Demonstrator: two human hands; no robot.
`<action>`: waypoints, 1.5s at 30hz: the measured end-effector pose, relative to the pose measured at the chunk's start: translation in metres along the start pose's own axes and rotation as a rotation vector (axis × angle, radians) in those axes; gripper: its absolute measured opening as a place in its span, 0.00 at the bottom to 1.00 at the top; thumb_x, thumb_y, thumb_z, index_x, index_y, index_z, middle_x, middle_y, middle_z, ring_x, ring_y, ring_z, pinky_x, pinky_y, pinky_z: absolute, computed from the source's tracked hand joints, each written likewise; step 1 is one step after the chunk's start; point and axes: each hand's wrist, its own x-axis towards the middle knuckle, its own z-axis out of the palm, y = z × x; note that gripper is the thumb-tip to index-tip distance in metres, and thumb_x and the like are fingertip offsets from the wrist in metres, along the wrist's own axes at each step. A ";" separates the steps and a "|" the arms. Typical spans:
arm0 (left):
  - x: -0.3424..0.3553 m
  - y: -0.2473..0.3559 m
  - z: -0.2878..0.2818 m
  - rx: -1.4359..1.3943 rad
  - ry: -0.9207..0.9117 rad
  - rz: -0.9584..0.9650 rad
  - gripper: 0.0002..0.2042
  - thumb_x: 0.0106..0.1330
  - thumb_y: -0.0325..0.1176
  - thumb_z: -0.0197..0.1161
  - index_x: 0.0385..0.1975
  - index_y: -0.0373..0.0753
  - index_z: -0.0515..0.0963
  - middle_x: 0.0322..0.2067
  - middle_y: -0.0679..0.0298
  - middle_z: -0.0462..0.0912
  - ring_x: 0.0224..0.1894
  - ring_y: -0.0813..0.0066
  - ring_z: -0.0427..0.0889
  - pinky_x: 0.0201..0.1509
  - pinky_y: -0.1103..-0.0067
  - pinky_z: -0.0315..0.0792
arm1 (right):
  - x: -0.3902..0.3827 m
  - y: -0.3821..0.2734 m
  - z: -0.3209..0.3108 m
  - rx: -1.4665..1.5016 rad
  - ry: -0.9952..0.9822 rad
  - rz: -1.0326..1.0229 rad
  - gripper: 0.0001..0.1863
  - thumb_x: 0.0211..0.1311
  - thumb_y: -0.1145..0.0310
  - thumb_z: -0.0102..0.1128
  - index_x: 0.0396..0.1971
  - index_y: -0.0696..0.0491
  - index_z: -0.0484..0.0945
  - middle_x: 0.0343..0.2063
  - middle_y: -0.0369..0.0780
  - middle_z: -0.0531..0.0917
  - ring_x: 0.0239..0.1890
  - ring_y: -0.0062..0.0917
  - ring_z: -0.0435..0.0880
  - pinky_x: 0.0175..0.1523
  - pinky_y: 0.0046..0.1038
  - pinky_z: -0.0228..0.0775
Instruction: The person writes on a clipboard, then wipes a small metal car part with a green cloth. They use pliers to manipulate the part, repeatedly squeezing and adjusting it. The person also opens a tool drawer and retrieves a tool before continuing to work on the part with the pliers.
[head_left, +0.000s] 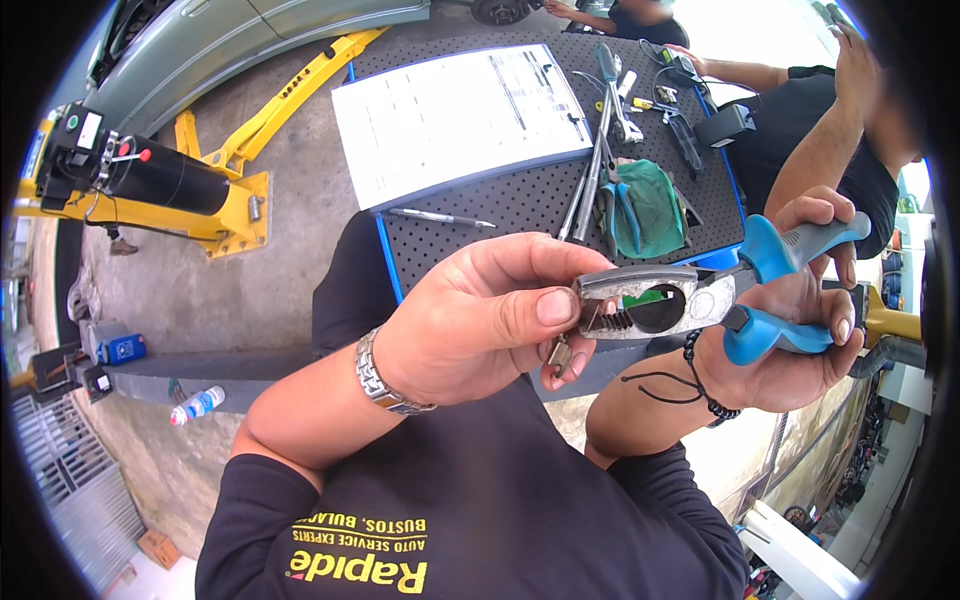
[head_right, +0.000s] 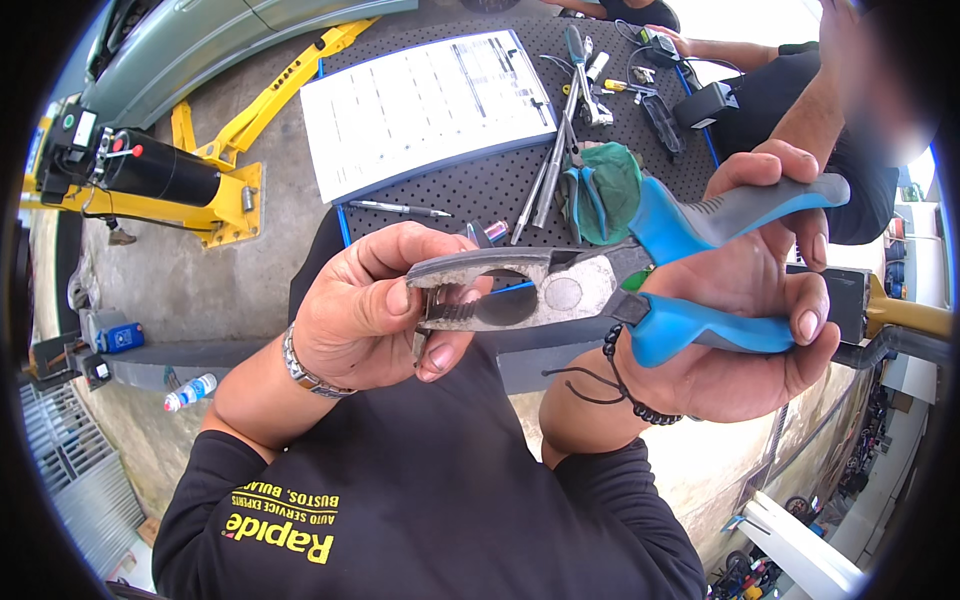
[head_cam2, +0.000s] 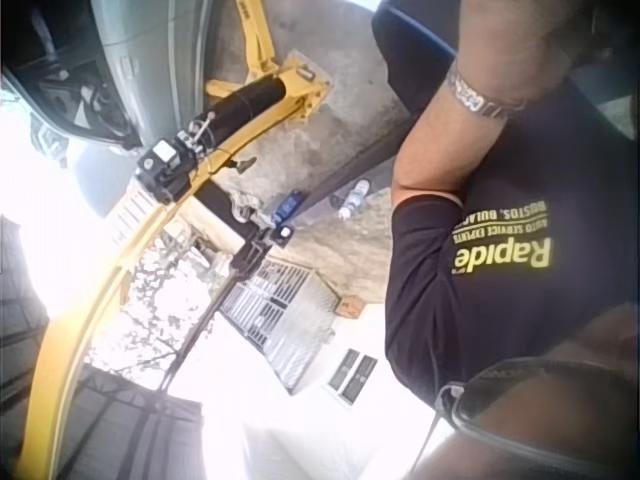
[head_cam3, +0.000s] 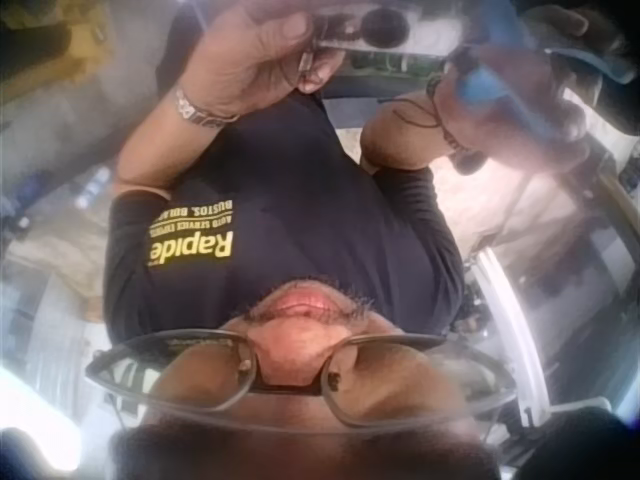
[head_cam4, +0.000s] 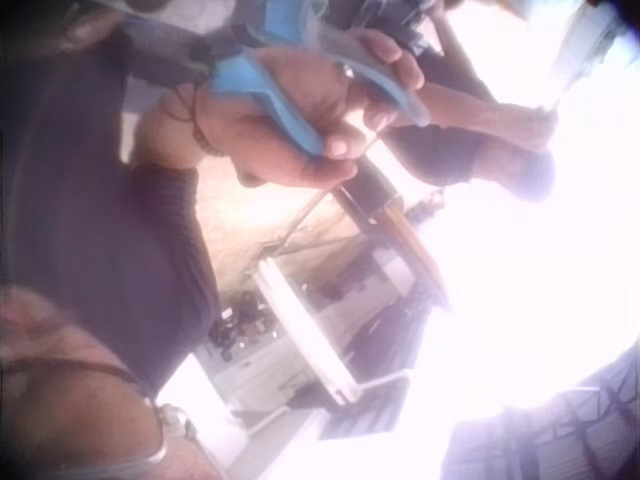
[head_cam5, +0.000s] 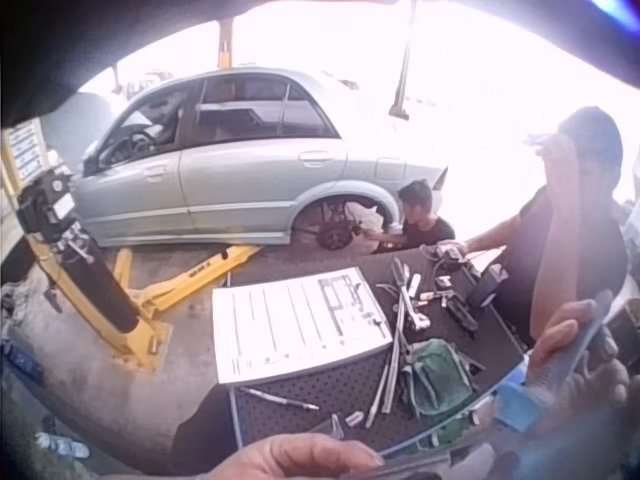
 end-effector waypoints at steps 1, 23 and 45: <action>0.000 0.000 0.000 -0.001 0.001 0.000 0.19 0.67 0.31 0.59 0.57 0.35 0.71 0.49 0.49 0.77 0.32 0.62 0.82 0.29 0.77 0.75 | 0.001 0.000 0.000 0.000 0.000 0.005 0.09 0.45 0.74 0.60 0.11 0.58 0.75 0.43 0.47 0.62 0.61 0.45 0.56 0.64 0.54 0.48; 0.013 0.005 0.019 -0.128 0.041 -0.115 0.13 0.68 0.33 0.57 0.43 0.30 0.68 0.33 0.53 0.72 0.30 0.60 0.80 0.26 0.75 0.75 | 0.018 0.004 -0.031 0.304 0.138 0.195 0.08 0.48 0.76 0.61 0.15 0.56 0.73 0.52 0.52 0.64 0.68 0.53 0.50 0.69 0.63 0.35; 0.017 -0.007 0.022 -0.160 0.080 -0.133 0.13 0.67 0.31 0.57 0.44 0.29 0.69 0.33 0.52 0.73 0.33 0.60 0.81 0.28 0.74 0.76 | 0.026 0.004 -0.033 0.300 0.199 0.249 0.12 0.47 0.67 0.60 0.10 0.55 0.74 0.37 0.43 0.67 0.57 0.43 0.62 0.65 0.50 0.54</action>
